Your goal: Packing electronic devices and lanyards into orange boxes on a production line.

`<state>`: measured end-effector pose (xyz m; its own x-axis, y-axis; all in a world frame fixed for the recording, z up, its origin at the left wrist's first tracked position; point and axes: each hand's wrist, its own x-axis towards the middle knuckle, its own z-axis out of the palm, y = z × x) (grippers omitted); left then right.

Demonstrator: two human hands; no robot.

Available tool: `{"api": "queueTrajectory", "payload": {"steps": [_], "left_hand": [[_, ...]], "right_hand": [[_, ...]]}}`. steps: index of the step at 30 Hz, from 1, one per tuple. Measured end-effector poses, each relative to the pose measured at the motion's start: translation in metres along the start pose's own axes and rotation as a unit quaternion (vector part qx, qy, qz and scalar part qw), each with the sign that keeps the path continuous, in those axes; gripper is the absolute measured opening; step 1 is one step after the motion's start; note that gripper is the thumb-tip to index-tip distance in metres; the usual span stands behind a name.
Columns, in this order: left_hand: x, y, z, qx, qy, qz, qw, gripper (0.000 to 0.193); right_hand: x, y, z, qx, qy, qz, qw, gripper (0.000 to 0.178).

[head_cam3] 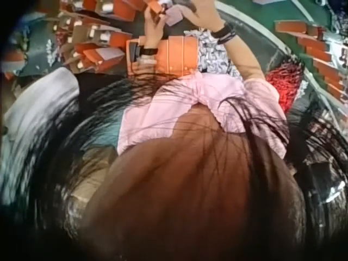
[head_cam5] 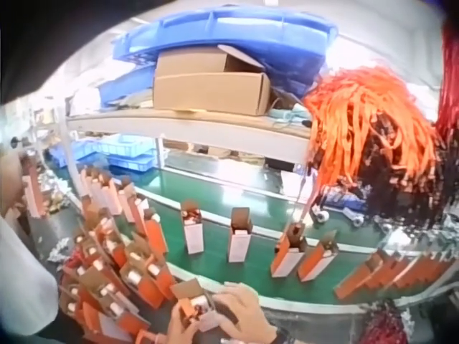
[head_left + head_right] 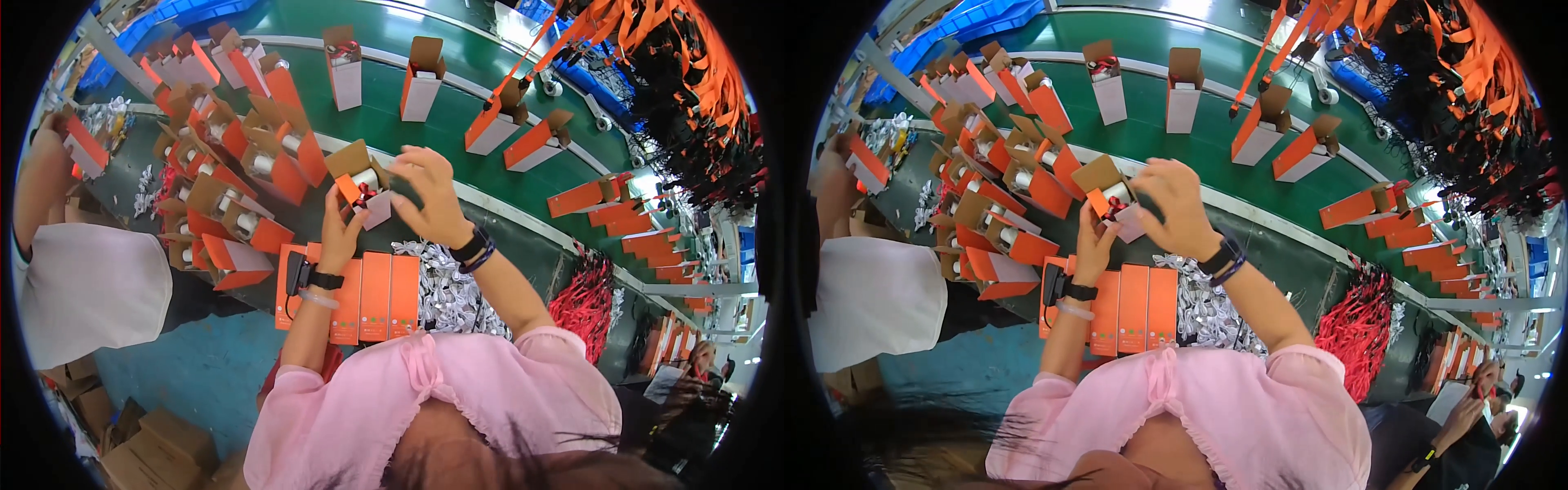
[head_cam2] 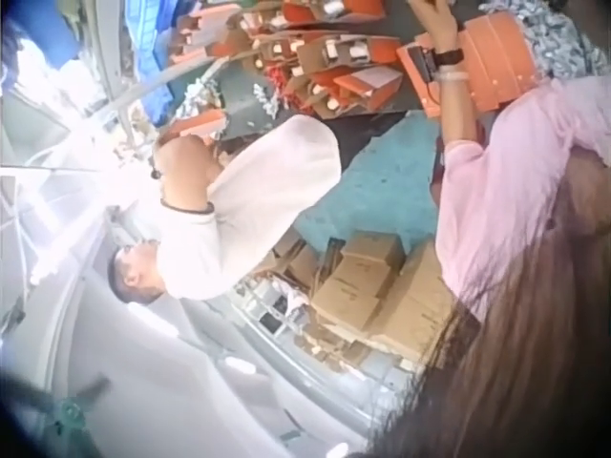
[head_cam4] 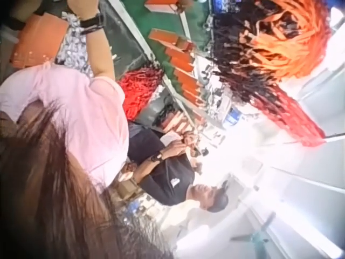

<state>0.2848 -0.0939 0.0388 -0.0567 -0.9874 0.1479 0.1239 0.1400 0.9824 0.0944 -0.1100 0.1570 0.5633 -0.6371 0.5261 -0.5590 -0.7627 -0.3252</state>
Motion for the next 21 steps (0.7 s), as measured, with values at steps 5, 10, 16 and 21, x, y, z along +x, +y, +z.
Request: {"api": "queueTrajectory", "payload": {"steps": [5,10,16,21], "left_hand": [[-0.012,-0.006,0.010,0.045,-0.026,0.000,0.999,0.070],[-0.016,0.000,0.018,0.059,-0.029,0.036,0.997,0.065],[-0.015,0.001,0.027,0.043,-0.005,0.019,0.999,0.067],[-0.015,-0.002,0.020,0.066,-0.022,0.023,0.997,0.067]], "right_hand": [[-0.034,-0.021,0.019,0.074,0.161,0.122,0.977,0.053],[-0.046,-0.034,0.032,-0.058,0.137,0.135,0.980,0.043],[-0.071,-0.042,0.079,0.179,0.173,0.337,0.908,0.028],[-0.067,-0.045,0.069,0.307,0.190,0.338,0.869,0.017]]}}
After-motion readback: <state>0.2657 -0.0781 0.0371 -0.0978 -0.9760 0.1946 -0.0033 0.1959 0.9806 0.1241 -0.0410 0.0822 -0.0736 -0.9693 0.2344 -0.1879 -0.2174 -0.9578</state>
